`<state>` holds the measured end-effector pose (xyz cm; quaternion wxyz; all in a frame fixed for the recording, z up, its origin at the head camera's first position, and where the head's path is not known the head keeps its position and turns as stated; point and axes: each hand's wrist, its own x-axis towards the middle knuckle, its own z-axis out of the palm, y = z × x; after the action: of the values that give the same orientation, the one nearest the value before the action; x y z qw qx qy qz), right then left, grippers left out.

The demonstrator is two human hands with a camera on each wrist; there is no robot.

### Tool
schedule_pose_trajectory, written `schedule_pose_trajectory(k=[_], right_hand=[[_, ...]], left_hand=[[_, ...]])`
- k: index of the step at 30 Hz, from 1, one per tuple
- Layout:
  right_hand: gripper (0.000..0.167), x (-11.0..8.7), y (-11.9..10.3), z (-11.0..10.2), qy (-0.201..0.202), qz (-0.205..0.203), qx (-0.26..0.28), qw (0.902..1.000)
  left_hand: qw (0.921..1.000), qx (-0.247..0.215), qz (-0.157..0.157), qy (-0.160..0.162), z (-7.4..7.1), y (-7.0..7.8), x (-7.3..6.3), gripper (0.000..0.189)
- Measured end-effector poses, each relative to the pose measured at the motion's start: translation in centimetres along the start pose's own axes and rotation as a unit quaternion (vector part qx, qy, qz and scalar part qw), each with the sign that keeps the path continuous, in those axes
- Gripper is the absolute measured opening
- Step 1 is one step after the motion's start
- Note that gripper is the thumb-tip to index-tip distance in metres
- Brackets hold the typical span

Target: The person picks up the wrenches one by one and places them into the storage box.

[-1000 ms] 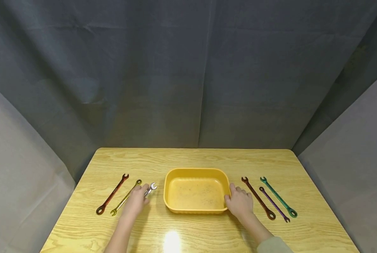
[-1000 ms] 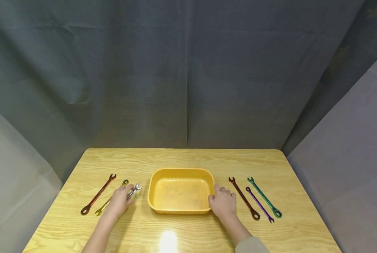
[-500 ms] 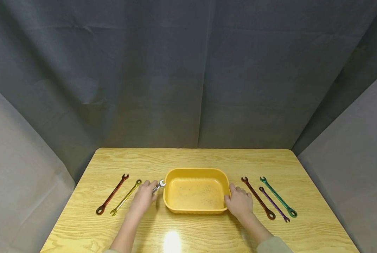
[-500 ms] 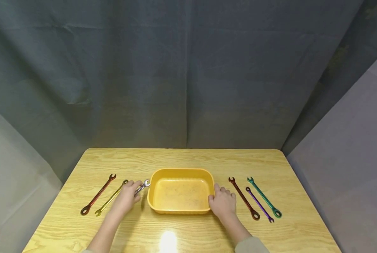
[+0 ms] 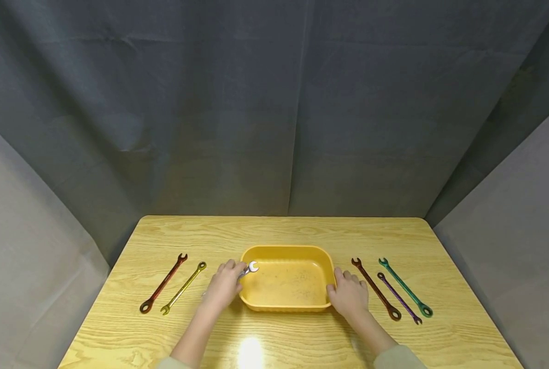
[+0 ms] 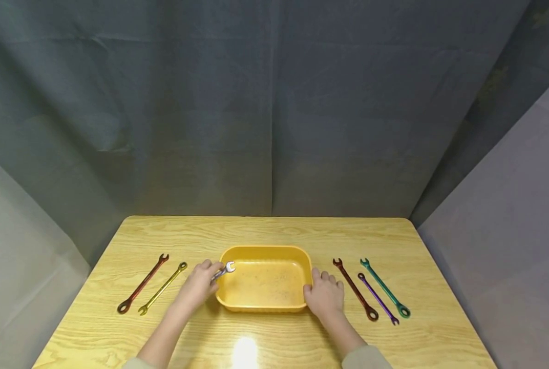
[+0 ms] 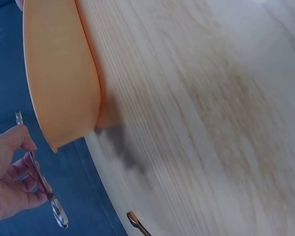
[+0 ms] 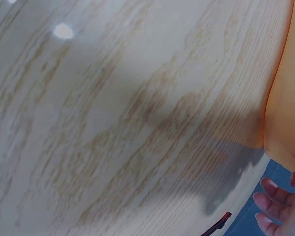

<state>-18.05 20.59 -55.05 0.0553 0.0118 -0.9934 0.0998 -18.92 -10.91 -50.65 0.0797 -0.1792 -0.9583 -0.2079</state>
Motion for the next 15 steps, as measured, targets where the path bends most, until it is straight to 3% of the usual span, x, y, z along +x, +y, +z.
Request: schedule_pose_trajectory(k=[15], right_hand=[[0.037, 0.2, 0.1, 0.1, -0.001, -0.006, -0.003, 1.0000]], left_hand=[[0.9966, 0.046, 0.062, -0.027, 1.1, 2.8, 1.2, 0.042]])
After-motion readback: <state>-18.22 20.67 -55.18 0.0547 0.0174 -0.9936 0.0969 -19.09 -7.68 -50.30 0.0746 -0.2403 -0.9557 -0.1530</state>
